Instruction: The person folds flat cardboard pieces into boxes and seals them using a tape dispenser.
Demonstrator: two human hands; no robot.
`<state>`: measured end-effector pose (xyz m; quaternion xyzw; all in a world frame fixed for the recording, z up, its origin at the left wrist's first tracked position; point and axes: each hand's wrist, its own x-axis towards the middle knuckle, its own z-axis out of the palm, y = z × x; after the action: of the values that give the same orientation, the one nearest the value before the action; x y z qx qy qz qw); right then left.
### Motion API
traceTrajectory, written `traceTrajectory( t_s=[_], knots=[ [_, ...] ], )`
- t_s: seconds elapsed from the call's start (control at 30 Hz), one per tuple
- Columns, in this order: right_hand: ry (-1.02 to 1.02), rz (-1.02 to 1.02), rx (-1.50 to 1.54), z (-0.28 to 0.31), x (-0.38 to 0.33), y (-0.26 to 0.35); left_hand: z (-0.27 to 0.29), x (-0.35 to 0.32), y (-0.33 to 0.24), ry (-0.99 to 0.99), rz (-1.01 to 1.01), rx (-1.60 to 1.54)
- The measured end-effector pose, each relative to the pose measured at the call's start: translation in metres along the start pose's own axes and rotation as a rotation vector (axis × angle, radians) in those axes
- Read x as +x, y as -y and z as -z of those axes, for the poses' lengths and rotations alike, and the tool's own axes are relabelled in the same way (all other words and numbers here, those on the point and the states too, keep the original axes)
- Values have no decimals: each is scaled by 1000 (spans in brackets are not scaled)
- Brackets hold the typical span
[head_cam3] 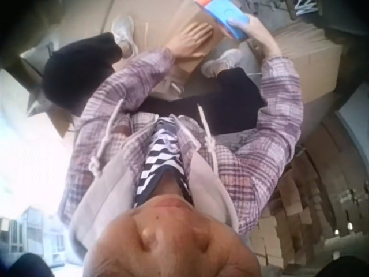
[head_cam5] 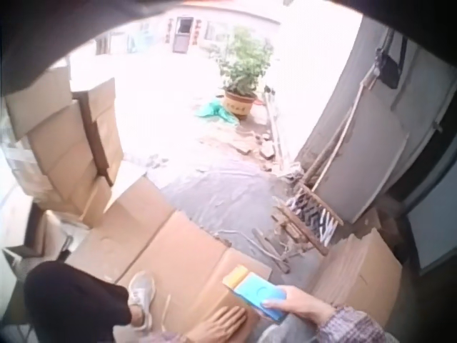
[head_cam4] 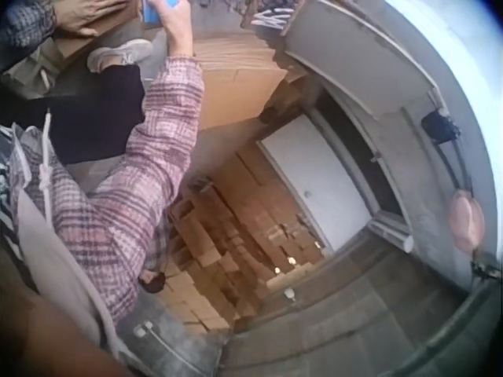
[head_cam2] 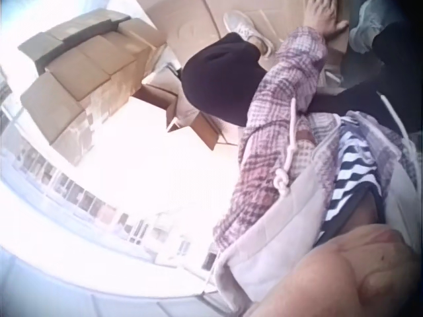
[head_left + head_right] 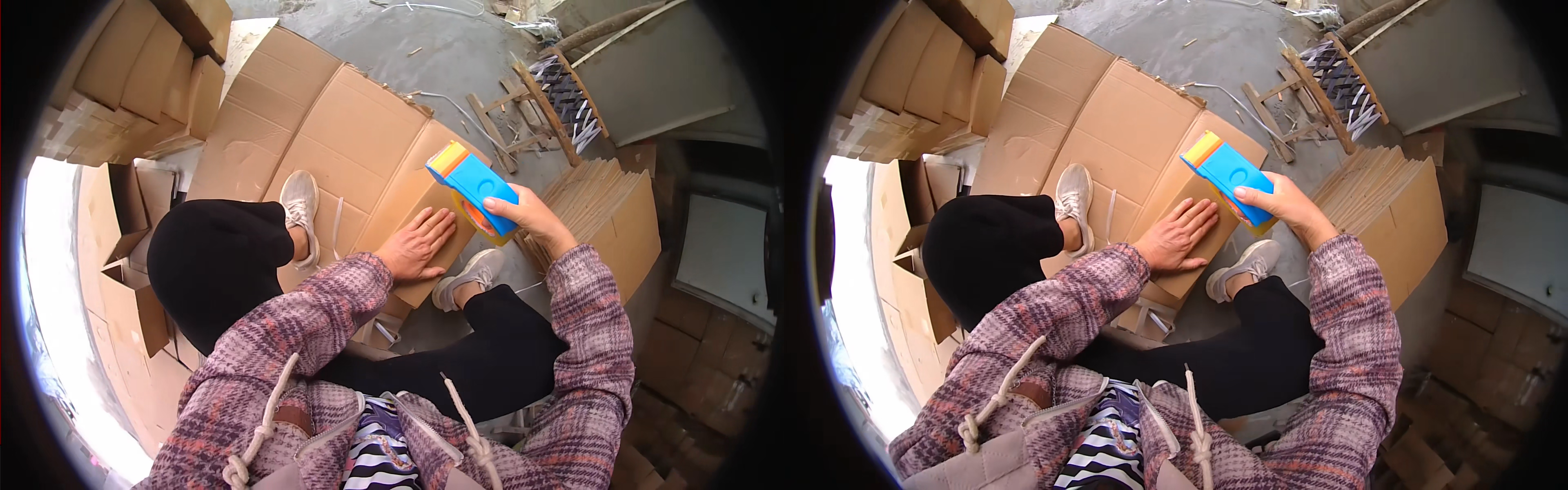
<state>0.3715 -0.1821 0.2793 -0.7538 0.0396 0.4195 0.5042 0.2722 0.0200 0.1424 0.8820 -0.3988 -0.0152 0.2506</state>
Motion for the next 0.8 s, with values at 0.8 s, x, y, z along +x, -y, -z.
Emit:
traceTrajectory(
  t_s=[0.8],
  knots=[
    [42,-199,37,-20,28,24,21,60,96,-549,969,-1507]
  ],
)
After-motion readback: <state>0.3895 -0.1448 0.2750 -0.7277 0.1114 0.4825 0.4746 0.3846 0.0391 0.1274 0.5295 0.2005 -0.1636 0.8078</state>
